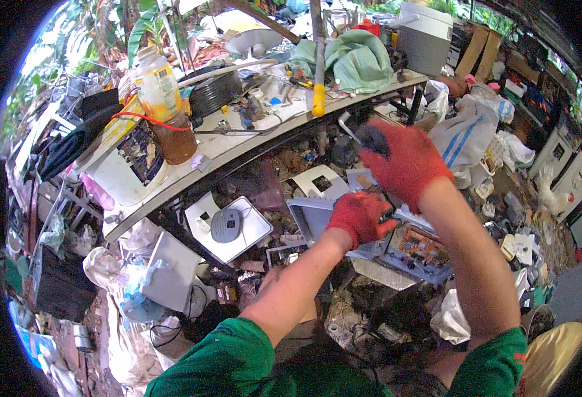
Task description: The person manipulates the connectors on a metal electronic box, opens the lid to reveal the internal circuit board, and uses pliers to adjust components inside.
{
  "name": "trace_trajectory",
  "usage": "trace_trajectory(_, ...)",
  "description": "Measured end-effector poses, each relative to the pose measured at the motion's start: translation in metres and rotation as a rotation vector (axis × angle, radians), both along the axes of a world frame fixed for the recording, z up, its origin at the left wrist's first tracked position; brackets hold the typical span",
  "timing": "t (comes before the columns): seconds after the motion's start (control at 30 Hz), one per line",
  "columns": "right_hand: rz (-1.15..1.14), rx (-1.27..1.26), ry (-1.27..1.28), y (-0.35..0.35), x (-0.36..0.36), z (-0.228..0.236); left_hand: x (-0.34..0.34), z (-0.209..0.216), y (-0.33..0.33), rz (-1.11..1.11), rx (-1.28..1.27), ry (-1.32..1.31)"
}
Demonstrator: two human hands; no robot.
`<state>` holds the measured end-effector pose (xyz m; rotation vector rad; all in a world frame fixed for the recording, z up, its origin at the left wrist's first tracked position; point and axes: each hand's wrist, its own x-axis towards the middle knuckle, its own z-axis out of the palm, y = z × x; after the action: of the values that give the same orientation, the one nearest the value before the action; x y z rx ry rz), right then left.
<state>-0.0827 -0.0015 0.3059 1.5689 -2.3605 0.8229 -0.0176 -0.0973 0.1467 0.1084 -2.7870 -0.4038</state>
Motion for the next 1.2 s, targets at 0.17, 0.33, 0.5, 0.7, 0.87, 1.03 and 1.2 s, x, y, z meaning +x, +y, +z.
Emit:
trace_trajectory(0.17,-0.085,0.202,0.106,-0.113,-0.034,0.029,-0.007,-0.003,0.008,-0.048,0.031,-0.005)
trace_trajectory(0.33,-0.266,0.281,0.122,-0.217,-0.043,0.027,-0.001,-0.001,0.000,-0.026,0.018,-0.036)
trace_trajectory(0.5,-0.274,0.430,0.279,-0.256,-0.068,-0.004,-0.001,-0.003,-0.001,-0.059,0.035,-0.019)
trace_trajectory(0.7,-0.209,0.298,0.283,-0.264,-0.075,-0.009,-0.002,-0.008,0.001,-0.074,0.091,0.048)
trace_trajectory(0.87,0.155,0.336,0.422,-0.264,-0.071,-0.006,-0.006,-0.014,-0.001,-0.058,0.078,0.080)
trace_trajectory(1.03,0.146,0.502,0.558,-0.280,-0.057,-0.015,-0.005,-0.007,-0.003,-0.060,0.082,0.001)
trace_trajectory(1.2,0.121,0.494,0.506,-0.292,-0.077,-0.022,-0.008,-0.014,0.002,-0.058,0.080,0.053)
